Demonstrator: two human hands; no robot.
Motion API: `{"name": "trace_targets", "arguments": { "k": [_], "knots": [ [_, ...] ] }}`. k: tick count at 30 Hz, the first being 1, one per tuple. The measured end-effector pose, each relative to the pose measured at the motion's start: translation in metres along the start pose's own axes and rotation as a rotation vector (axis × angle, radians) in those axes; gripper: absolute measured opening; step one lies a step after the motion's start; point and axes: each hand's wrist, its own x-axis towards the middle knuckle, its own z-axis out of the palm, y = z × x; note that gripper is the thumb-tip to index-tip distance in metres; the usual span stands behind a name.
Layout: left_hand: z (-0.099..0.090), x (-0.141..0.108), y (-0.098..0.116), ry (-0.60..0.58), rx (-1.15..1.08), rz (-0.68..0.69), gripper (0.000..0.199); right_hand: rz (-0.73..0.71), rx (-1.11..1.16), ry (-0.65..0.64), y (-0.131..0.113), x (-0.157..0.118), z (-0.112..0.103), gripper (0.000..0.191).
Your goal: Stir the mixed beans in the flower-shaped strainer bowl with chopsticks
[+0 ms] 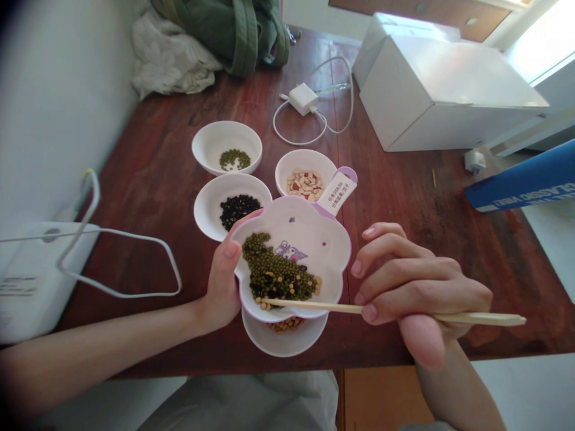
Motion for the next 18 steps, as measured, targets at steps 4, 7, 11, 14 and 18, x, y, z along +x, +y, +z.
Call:
{"name": "trace_targets", "arguments": {
  "k": [4,7,11,14,18],
  "knots": [
    [0.001,0.0,0.001,0.028,0.005,-0.016,0.05,-0.031,0.036,-0.043,0.003,-0.001,-0.002,0.055],
    [0.002,-0.001,0.002,0.035,0.008,-0.015,0.051,-0.002,0.082,0.021,0.002,-0.002,0.0,0.054],
    [0.002,0.0,0.002,0.019,0.012,-0.02,0.053,0.058,0.068,0.184,-0.001,-0.002,0.006,0.054],
    [0.001,0.0,0.001,0.016,0.019,-0.019,0.054,0.073,0.035,0.265,0.001,-0.004,0.009,0.056],
    [0.001,0.0,0.001,0.013,0.006,-0.003,0.051,0.081,0.019,0.216,0.008,-0.012,0.006,0.056]
  ]
}}
